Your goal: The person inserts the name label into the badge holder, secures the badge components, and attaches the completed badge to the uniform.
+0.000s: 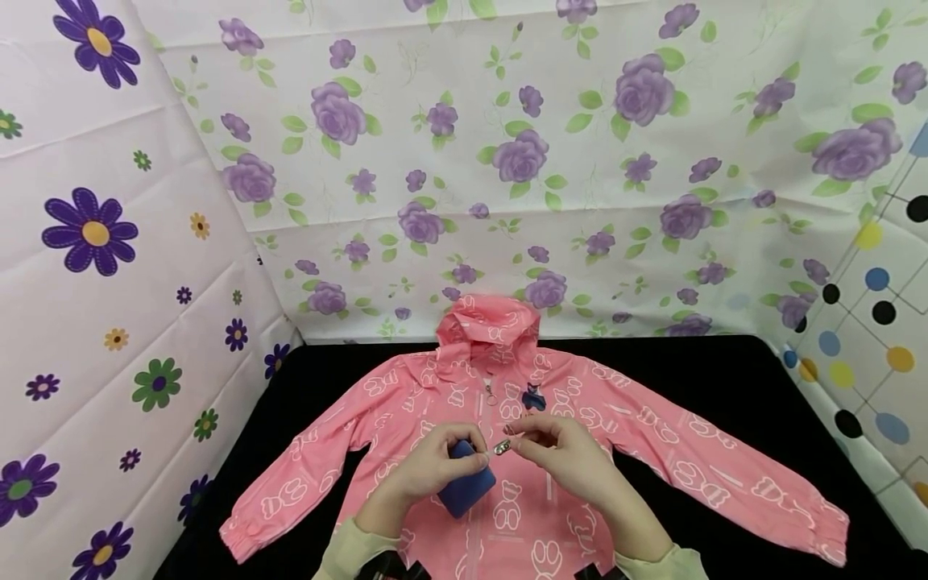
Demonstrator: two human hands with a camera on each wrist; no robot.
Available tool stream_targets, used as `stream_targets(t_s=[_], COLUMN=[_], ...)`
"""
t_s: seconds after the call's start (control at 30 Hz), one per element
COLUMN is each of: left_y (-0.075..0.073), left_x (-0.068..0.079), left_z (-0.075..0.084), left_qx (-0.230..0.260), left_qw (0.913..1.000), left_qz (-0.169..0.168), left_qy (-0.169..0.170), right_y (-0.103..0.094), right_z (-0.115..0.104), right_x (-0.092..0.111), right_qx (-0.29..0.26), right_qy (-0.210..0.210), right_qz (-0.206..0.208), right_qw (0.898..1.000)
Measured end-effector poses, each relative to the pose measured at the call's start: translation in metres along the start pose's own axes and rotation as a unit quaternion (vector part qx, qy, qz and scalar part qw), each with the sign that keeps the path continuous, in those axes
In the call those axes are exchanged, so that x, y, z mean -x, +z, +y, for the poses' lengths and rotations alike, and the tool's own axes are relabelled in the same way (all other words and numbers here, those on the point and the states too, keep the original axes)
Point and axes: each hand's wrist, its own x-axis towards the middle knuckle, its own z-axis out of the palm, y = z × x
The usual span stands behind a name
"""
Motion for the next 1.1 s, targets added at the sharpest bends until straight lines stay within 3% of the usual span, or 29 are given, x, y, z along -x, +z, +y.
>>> stream_targets(t_s=[0.63, 0.87, 1.1], left_y=[-0.0002, -0.0039, -0.0030], left_x=[-0.0028, -0.0041, -0.0030], left_z=[-0.0012, 0.0000, -0.0009], left_qx=[-0.018, 0.051, 0.109], left_qw=[0.9981, 0.9949, 0.9858], left_qz=[-0.025, -0.056, -0.056], left_qy=[-0.054, -0.067, -0.115], right_y=[-0.0028, -0.0073, -0.0059], right_z=[-0.0006, -0.0001, 0.0055], right_x=[0.0006, 0.0013, 0.0010], right_qx=[0.057, 0.059, 0.022], right_qy=[-0.023, -0.061, -0.134], right_qz=[-0.014, 0.017, 0.033], right_qw=[0.998, 0.996, 0.990])
